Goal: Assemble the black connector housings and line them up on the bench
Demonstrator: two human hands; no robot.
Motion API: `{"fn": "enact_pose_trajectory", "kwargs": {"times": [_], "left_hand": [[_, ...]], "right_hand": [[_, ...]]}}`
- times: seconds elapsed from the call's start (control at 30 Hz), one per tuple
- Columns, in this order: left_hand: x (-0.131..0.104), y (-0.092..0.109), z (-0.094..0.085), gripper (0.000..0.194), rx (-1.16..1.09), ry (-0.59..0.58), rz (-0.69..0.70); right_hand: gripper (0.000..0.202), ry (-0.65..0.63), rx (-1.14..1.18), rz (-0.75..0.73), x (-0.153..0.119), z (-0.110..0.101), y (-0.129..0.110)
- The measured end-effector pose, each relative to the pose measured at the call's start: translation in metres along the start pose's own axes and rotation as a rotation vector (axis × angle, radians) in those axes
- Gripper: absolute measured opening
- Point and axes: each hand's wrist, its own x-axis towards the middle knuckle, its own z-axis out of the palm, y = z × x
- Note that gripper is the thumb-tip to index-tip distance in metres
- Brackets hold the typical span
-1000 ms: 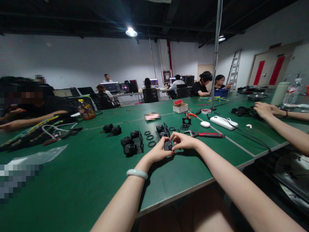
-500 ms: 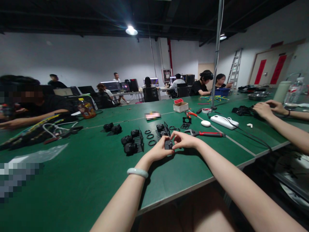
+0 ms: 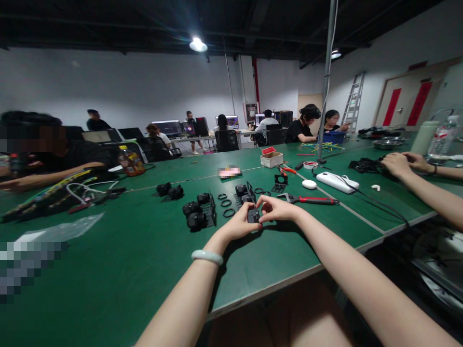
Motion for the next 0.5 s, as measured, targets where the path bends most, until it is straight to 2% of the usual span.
{"fn": "enact_pose_trajectory", "kwargs": {"times": [0.37,0.43,0.5], "left_hand": [[0.0,-0.005,0.001,0.053,-0.037,0.008,-0.006],[-0.002,-0.005,0.0,0.054,-0.018,0.021,-0.014],[-0.004,-0.004,-0.001,0.055,-0.003,0.02,-0.023]], "right_hand": [[0.047,0.015,0.024,0.018,0.0,-0.001,-0.003],[0.042,0.174,0.022,-0.032,-0.001,-0.008,-0.02],[0.031,0.441,0.054,-0.167,-0.011,-0.017,-0.051]]}}
